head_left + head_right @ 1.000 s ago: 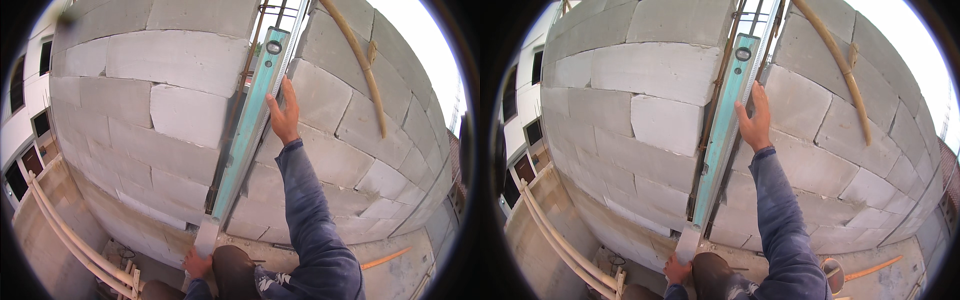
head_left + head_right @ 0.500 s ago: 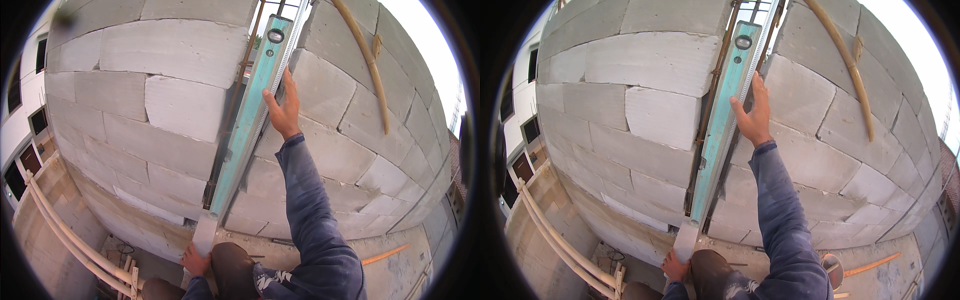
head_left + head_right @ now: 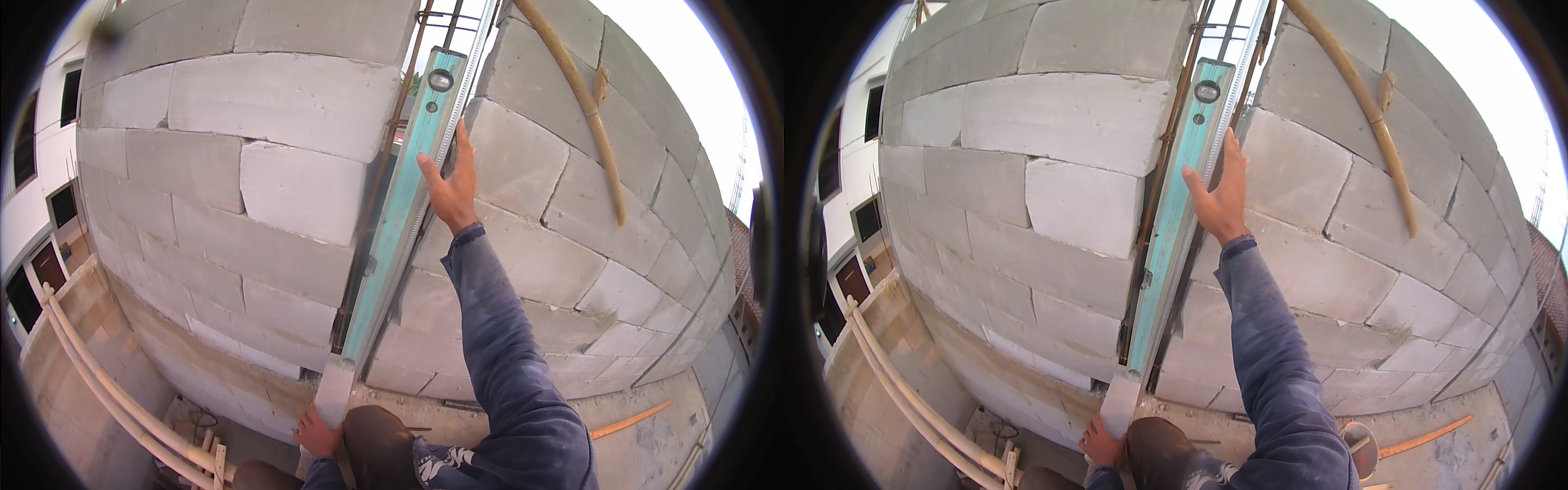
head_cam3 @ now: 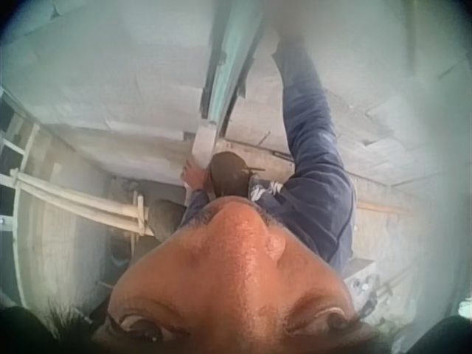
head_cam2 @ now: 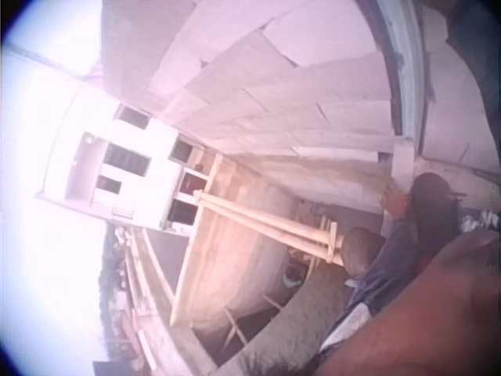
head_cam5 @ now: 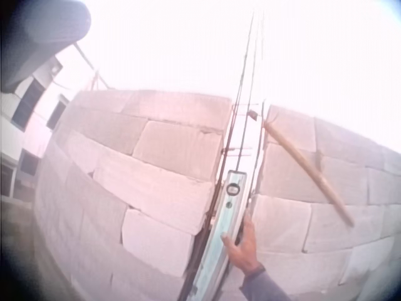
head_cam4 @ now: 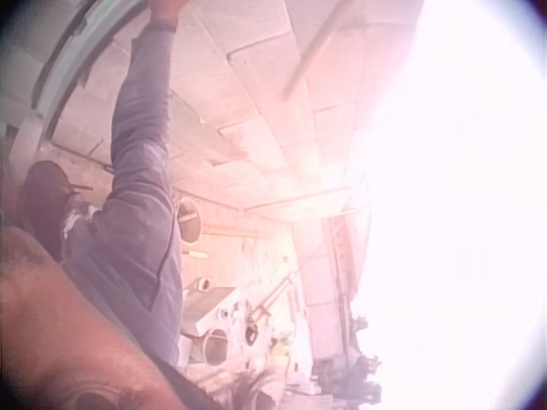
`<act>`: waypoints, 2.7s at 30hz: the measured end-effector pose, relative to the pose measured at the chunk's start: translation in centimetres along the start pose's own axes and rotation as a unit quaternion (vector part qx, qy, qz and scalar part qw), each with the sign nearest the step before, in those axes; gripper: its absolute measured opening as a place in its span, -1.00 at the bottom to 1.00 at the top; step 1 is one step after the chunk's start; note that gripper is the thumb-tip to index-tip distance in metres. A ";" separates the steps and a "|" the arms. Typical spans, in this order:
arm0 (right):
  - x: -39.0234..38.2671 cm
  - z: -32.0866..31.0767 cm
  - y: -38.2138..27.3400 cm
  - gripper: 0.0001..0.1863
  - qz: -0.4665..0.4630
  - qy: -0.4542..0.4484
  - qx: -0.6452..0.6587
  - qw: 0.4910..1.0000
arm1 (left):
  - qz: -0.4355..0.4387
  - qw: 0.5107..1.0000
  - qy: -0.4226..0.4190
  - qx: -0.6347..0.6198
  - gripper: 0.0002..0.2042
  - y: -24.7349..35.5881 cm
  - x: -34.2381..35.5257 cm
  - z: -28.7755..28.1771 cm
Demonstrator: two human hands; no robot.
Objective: The person secures a metal channel to a cinder block wall using wire ties and pliers, then checks alignment with a spirit level. They place a cinder block against the wall to support the channel and adjust its position before removing the block and rechecking the level.
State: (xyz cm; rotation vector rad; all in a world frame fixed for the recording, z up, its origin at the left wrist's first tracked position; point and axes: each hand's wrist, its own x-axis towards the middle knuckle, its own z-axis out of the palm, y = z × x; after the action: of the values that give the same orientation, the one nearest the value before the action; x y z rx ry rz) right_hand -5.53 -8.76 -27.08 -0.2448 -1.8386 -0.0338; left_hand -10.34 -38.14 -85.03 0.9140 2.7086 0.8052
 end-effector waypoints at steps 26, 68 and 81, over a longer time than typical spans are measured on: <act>29.6 -8.4 -8.5 -0.07 0.123 0.042 -0.165 0.978 | 0.025 0.999 0.024 0.024 0.10 -0.6 -0.2 0.7; -11.5 8.5 -3.3 -0.70 -0.430 -0.446 -0.282 0.733 | 0.001 0.991 -0.106 0.079 0.26 1.7 0.0 -2.1; -13.5 8.9 -0.9 -0.37 -0.421 -0.502 -0.359 0.665 | -0.024 0.985 -0.143 0.089 0.26 2.0 -0.4 -2.6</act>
State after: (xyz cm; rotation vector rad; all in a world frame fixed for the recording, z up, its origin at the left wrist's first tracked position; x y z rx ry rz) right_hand -10.65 -10.35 -42.34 0.1315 -2.8026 -1.5943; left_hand -9.84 -38.25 -81.74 0.9171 2.5647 0.3919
